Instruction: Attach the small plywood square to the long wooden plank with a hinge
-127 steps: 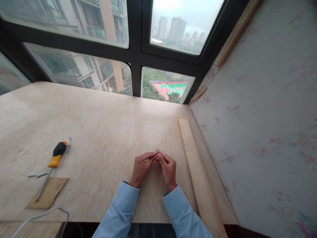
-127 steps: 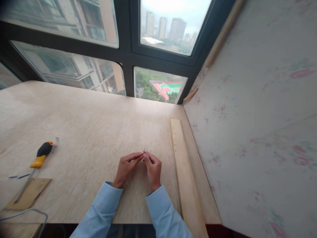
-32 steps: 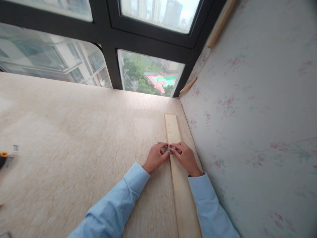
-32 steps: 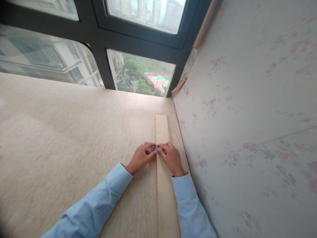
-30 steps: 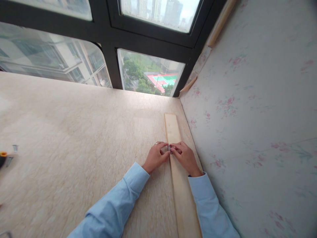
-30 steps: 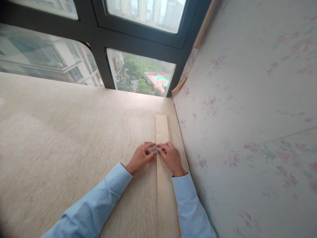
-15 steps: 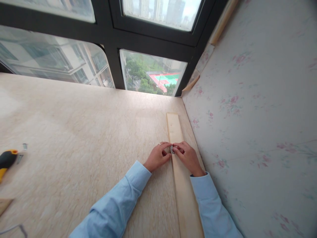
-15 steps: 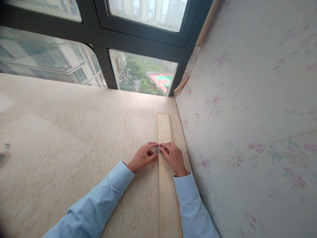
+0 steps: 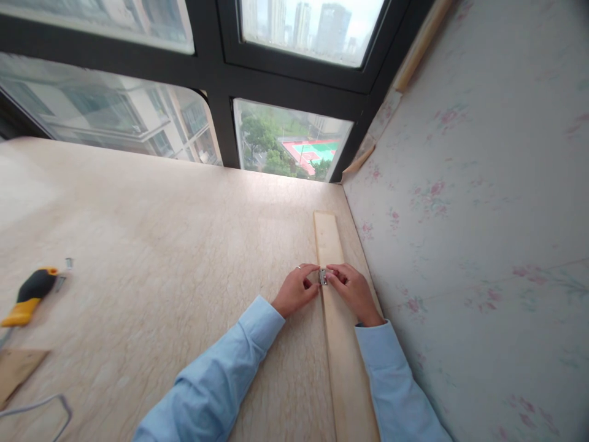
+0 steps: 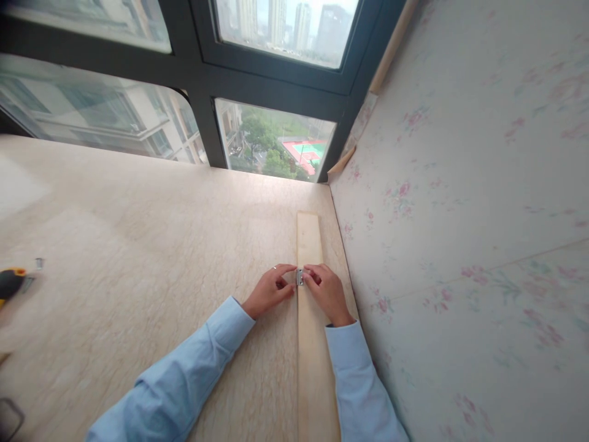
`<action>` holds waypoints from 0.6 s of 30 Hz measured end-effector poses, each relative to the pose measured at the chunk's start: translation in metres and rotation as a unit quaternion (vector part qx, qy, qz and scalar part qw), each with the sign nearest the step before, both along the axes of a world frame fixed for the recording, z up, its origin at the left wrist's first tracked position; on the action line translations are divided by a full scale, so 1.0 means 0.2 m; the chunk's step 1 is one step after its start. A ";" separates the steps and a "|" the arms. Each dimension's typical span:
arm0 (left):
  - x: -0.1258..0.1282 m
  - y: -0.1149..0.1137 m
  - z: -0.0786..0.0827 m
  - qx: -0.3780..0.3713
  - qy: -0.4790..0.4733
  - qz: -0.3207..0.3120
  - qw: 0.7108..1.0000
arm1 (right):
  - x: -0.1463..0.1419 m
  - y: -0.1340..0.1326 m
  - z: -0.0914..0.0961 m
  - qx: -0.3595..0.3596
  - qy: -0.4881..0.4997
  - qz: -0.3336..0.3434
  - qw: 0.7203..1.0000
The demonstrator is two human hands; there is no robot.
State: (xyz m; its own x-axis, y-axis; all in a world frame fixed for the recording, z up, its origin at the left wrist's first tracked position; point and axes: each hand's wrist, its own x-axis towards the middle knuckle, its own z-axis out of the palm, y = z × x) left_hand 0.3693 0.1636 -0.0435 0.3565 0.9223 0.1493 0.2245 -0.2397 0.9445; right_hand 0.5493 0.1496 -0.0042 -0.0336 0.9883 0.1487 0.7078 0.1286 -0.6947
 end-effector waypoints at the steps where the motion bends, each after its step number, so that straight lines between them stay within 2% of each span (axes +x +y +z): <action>1: -0.01 -0.01 0.00 0.001 0.002 0.006 1.000 | 0.00 0.00 0.00 -0.002 0.002 -0.001 1.000; 5: -0.08 -0.07 0.00 0.003 0.017 0.038 0.999 | 0.01 0.00 0.00 -0.010 0.002 -0.002 1.000; 8: -0.18 -0.15 0.00 -0.001 0.020 0.069 0.997 | 0.00 0.00 -0.02 -0.019 -0.017 -0.006 1.000; 13: -0.45 -0.30 -0.01 -0.038 -0.010 0.113 0.993 | 0.03 0.00 -0.07 -0.049 0.005 -0.035 0.998; 16: -0.62 -0.39 0.00 -0.050 -0.019 0.139 0.989 | 0.09 0.03 -0.10 -0.078 0.028 -0.008 0.997; 18: -0.72 -0.43 0.01 -0.055 -0.021 0.155 0.986 | 0.10 0.05 -0.10 -0.096 0.007 0.009 0.995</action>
State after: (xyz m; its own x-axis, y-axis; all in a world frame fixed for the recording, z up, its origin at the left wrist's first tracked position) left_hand 0.2263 0.0785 -0.0421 0.0505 0.9974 0.0510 0.2318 -0.0614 0.9708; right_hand 0.5696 0.1604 -0.0246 -0.0510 0.9978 -0.0426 0.6959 0.0049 -0.7181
